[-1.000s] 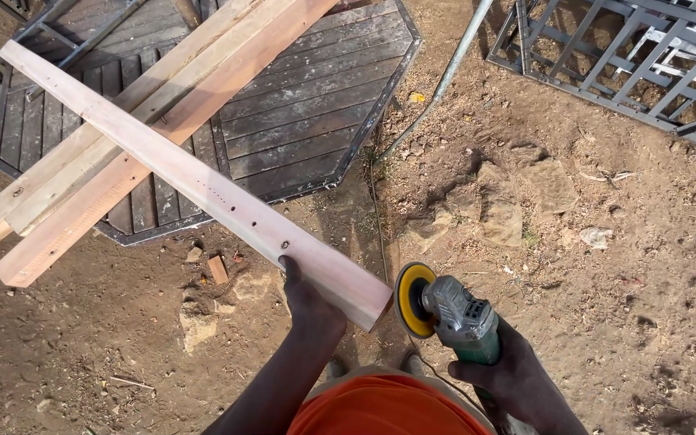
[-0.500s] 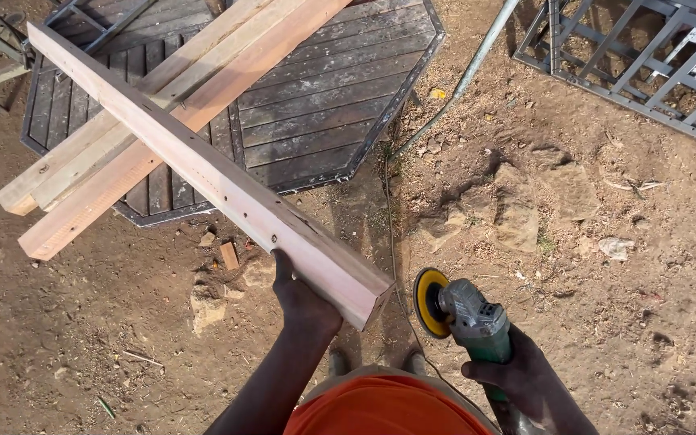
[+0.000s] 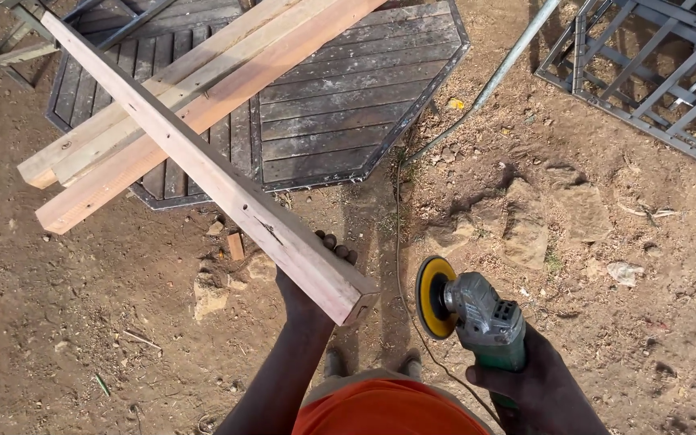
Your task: Sanding the surfaces of long wooden planks using an angle grinder with a sanding disc attachment.
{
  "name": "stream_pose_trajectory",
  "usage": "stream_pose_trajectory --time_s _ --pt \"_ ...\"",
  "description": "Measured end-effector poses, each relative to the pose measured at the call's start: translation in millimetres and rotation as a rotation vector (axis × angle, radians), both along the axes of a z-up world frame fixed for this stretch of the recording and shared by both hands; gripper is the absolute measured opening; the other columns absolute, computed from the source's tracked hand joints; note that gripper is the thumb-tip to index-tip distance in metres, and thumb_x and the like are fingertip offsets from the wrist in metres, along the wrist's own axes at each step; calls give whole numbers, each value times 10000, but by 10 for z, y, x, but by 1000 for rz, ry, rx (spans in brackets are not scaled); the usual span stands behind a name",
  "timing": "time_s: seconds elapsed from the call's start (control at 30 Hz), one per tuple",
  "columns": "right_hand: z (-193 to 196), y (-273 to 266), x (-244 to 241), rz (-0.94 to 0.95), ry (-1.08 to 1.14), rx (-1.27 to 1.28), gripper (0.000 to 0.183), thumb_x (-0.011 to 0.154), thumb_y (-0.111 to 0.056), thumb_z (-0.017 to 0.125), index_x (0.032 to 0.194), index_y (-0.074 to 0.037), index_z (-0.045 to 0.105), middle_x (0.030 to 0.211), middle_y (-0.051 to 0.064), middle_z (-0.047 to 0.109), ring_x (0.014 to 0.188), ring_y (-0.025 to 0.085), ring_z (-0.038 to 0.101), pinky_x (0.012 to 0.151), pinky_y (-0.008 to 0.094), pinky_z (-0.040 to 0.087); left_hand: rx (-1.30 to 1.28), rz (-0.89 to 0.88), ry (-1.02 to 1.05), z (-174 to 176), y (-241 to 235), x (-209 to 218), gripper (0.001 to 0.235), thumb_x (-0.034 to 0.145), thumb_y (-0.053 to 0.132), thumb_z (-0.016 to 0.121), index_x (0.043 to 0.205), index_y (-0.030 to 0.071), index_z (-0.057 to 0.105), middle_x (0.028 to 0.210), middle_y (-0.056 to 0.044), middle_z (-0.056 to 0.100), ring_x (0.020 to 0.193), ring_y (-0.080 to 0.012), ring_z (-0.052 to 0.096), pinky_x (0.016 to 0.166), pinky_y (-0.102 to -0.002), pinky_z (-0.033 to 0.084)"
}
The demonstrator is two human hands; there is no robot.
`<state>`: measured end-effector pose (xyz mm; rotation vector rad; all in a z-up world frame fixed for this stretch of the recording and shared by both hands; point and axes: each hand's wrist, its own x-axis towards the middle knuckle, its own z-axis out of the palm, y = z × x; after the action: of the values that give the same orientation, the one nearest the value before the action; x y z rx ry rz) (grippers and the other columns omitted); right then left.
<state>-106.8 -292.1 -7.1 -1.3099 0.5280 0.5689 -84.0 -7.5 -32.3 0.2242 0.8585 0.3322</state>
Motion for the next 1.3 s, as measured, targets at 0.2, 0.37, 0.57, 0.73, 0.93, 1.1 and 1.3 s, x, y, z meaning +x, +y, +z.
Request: stream_pose_trajectory --time_s 0.2,0.37,0.57,0.73,0.93,1.1,1.3 --pt "22 83 -24 44 -23 140 799 633 410 648 1358 75 634 1117 244 702 963 328 595 868 418 436 -9 36 -45 -28 -23 -39 713 833 735 537 1247 176 690 1163 -89 731 1102 -312 667 1013 -459 506" --pt "23 149 -7 205 -45 106 889 610 355 737 1426 16 637 1200 228 772 1059 300 665 932 436 512 -5 66 -101 -34 -22 -72 739 819 753 541 1251 172 687 1159 -96 730 1099 -316 668 1002 -462 507" --pt "-154 132 10 299 -103 23 917 574 325 824 1413 -14 671 1174 211 829 1041 277 724 859 468 622 -4 73 -155 -45 -61 -49 765 806 771 545 1255 168 685 1155 -103 729 1096 -321 670 991 -465 508" --pt "-89 224 81 214 -55 143 844 568 350 735 1363 79 650 1170 266 765 1030 335 664 874 448 516 -11 59 -196 -55 -45 -39 784 796 784 548 1258 165 683 1153 -108 728 1094 -324 671 982 -467 509" --pt "-164 153 256 310 -90 -303 725 590 276 786 1260 4 747 1072 136 788 939 233 622 853 366 490 -12 63 -254 -91 -48 -101 810 783 802 552 1262 160 681 1149 -114 727 1091 -328 672 971 -470 510" --pt "-528 -26 228 16 -56 99 866 562 448 585 1368 131 576 1173 306 664 1044 385 581 929 454 421 -7 79 -305 -10 -50 -56 830 773 815 555 1265 157 679 1146 -119 726 1088 -331 673 963 -473 511" --pt "-423 -76 232 20 -64 79 813 582 431 613 1343 149 572 1184 321 672 1035 397 577 940 468 420 81 -59 -75 33 -75 28 449 746 314 714 1129 98 621 931 -124 665 885 -327 648 876 -472 545"
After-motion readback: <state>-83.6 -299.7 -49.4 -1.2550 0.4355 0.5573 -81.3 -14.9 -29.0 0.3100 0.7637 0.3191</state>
